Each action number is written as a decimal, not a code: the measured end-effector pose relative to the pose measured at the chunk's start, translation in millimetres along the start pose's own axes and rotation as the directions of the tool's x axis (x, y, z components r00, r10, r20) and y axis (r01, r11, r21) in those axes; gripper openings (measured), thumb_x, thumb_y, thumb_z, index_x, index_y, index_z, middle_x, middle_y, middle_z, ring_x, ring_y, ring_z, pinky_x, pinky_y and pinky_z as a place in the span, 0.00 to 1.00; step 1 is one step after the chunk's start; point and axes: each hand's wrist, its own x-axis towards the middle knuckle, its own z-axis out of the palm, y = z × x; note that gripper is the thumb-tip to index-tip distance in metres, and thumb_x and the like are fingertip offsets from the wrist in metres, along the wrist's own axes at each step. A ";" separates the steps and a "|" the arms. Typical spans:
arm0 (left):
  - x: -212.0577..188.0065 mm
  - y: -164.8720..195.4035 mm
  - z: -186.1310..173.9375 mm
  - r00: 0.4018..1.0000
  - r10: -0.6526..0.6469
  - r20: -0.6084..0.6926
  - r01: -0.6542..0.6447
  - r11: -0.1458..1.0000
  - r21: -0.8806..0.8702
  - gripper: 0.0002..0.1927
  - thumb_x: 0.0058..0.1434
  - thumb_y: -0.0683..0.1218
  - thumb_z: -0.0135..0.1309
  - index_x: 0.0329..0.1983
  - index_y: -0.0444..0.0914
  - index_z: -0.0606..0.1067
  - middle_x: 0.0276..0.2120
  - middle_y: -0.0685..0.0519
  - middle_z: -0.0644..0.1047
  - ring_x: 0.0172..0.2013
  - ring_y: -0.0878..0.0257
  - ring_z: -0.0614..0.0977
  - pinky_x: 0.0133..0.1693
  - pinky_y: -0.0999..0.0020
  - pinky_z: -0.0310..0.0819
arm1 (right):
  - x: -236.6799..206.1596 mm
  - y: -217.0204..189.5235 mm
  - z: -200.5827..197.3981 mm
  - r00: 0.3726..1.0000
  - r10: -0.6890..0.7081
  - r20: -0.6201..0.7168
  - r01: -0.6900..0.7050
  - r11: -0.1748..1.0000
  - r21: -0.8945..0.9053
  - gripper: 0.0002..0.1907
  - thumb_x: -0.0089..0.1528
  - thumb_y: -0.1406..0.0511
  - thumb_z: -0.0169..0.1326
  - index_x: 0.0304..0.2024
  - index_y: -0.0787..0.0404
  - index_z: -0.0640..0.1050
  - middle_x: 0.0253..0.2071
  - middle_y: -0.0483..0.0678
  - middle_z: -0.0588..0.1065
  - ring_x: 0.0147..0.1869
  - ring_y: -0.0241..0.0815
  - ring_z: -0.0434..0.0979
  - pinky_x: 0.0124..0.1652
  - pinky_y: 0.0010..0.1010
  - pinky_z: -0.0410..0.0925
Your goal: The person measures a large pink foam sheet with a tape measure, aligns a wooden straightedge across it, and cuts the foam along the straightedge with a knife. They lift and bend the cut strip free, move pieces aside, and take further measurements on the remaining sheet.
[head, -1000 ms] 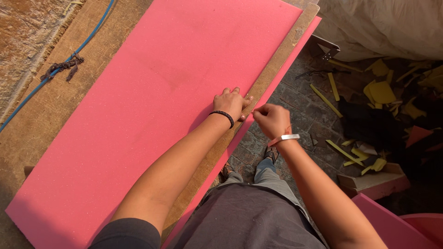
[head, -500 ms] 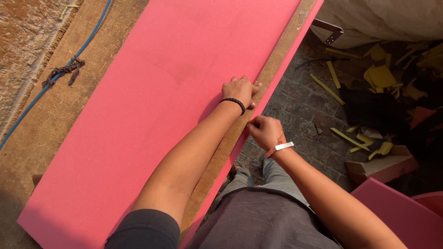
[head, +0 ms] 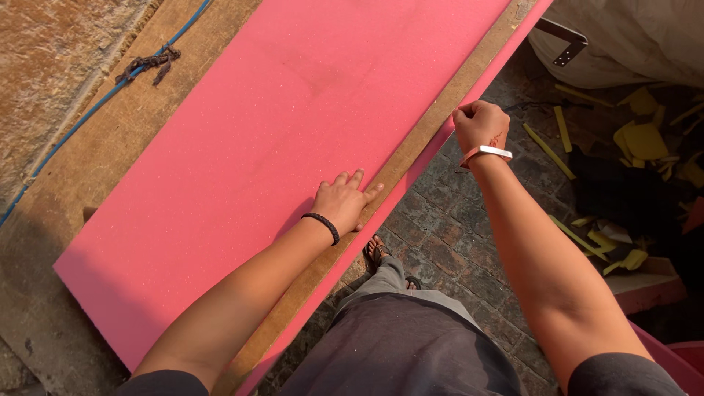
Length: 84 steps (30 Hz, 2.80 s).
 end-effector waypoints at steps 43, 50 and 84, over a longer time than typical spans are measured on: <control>-45.0 -13.3 65.7 0.930 0.036 -0.365 -0.099 0.983 -0.154 0.15 0.75 0.59 0.46 0.50 0.55 0.82 0.48 0.58 0.82 0.48 0.63 0.82 0.48 0.62 0.79 | -286.7 -46.6 46.5 0.921 0.137 0.364 -0.237 0.939 0.247 0.09 0.59 0.64 0.62 0.37 0.62 0.86 0.27 0.44 0.82 0.26 0.29 0.79 0.28 0.24 0.71; -109.3 -45.5 123.9 0.992 -0.052 -0.112 0.030 0.981 -0.194 0.34 0.56 0.61 0.58 0.67 0.70 0.64 0.73 0.50 0.56 0.69 0.49 0.61 0.61 0.47 0.65 | -217.6 -48.2 37.4 0.993 0.028 0.114 -0.030 0.999 0.017 0.08 0.60 0.64 0.61 0.37 0.61 0.86 0.29 0.49 0.82 0.30 0.35 0.81 0.34 0.29 0.72; -101.2 -35.5 131.7 0.951 -0.145 -0.273 0.065 0.957 -0.283 0.24 0.61 0.65 0.41 0.56 0.65 0.80 0.67 0.51 0.67 0.68 0.47 0.61 0.57 0.34 0.57 | -363.4 -67.5 99.4 0.967 0.090 0.239 -0.066 0.992 -0.105 0.09 0.55 0.62 0.61 0.35 0.58 0.87 0.31 0.53 0.81 0.33 0.45 0.84 0.38 0.34 0.74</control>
